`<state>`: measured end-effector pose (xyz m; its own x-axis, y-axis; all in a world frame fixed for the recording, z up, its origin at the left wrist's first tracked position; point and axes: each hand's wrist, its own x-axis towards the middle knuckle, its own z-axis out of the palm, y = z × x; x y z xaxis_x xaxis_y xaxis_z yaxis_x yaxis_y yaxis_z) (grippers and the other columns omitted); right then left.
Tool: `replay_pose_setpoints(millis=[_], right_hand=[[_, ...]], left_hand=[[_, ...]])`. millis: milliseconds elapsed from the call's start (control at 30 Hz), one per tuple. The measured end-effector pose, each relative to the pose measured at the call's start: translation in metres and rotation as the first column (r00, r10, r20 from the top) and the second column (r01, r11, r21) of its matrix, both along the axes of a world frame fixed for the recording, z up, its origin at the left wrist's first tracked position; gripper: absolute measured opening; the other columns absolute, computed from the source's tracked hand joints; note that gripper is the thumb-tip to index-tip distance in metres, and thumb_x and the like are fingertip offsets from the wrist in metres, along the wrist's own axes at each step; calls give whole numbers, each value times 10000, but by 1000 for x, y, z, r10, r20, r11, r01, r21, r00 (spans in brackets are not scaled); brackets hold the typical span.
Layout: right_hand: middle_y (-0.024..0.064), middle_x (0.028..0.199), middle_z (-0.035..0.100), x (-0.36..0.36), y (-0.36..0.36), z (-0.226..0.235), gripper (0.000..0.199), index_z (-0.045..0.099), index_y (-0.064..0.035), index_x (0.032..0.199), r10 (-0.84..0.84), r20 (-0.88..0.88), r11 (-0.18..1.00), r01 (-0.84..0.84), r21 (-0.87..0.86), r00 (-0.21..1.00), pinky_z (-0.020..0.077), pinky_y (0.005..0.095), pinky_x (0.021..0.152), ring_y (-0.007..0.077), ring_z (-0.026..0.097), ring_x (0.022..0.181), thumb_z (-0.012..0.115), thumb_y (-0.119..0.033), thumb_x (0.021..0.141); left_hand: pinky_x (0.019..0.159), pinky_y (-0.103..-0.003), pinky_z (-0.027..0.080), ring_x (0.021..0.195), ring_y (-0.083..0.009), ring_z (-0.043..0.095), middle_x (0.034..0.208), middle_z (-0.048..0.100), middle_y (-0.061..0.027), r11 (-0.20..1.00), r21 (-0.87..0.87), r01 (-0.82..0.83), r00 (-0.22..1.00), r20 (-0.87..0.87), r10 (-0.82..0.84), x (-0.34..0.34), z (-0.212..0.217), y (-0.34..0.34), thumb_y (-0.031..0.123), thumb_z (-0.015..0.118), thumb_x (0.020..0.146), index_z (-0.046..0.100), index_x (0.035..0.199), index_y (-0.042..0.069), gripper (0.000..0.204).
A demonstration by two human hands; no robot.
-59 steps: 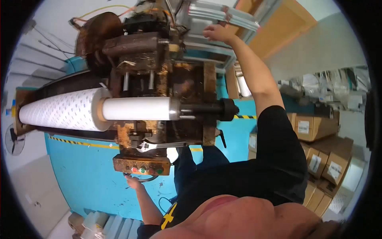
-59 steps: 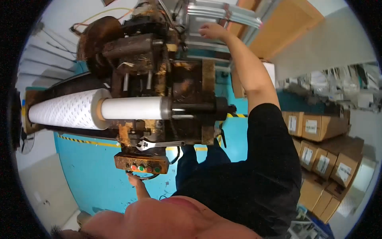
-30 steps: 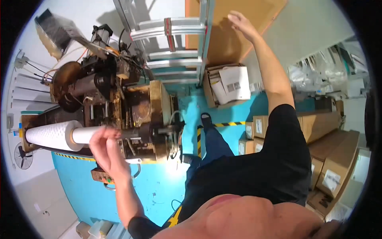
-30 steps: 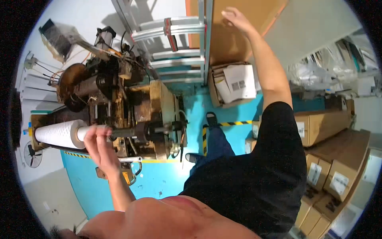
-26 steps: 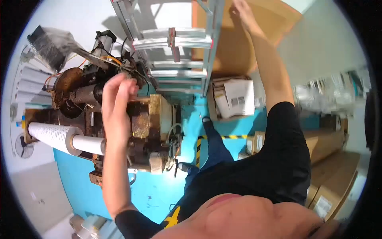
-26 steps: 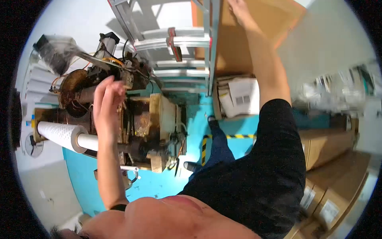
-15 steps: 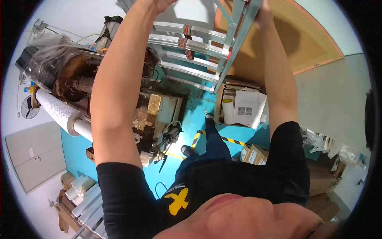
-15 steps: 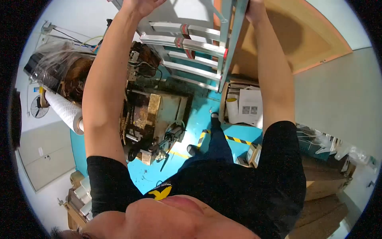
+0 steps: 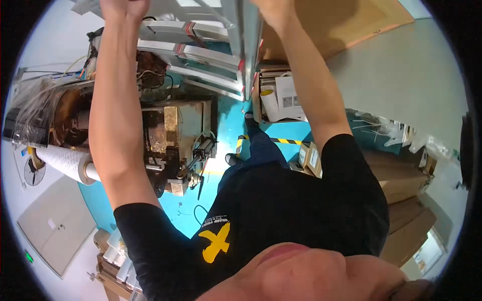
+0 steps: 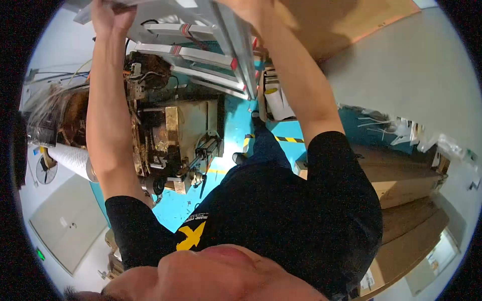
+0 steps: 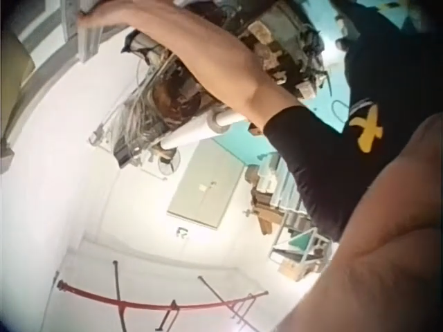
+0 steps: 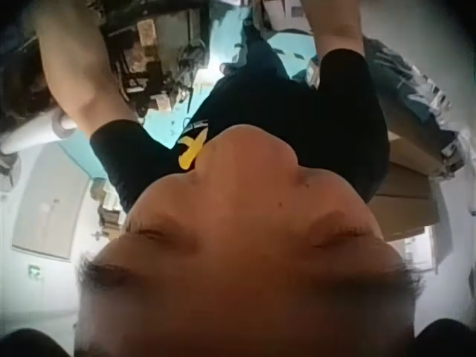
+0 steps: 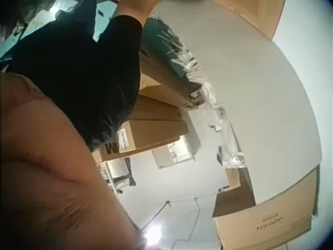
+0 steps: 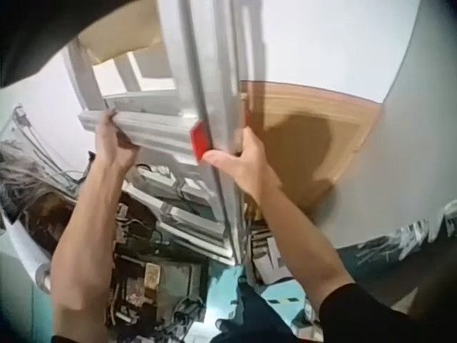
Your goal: Operating a machine to process rolls of material and handling boxes in a manufacturing environment.
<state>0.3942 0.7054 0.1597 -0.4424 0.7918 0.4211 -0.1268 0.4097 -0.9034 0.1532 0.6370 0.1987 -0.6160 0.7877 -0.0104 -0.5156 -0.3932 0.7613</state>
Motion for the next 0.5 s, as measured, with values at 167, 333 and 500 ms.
replay_pose_setpoints(millis=[167, 333, 500], right_hand=[[85, 866, 631, 13, -64, 30, 479, 547, 16, 962, -85, -94, 996, 81, -45, 992, 471, 281, 676, 135, 590, 765, 811, -210, 632], [97, 872, 629, 44, -118, 54, 523, 553, 22, 989, -162, -46, 984, 165, 74, 986, 468, 282, 685, 145, 590, 764, 807, -252, 622], [72, 849, 623, 79, -164, 67, 444, 578, 18, 962, -312, -111, 948, 317, 33, 944, 468, 282, 674, 141, 582, 757, 776, -244, 663]], left_hand=[[980, -404, 371, 1100, -286, 475, 1190, 496, -131, 995, -68, -73, 997, -46, 70, -1, 14, -25, 327, 434, 936, 504, 1080, 15, 351], [921, -395, 413, 994, -271, 521, 1056, 543, -111, 1000, -7, -1, 999, -32, 1, 28, 34, -54, 321, 461, 910, 525, 1017, 36, 311], [862, -385, 455, 889, -256, 567, 923, 589, -90, 989, 85, 118, 993, -18, -117, 76, 61, -91, 314, 489, 885, 546, 954, 57, 273]])
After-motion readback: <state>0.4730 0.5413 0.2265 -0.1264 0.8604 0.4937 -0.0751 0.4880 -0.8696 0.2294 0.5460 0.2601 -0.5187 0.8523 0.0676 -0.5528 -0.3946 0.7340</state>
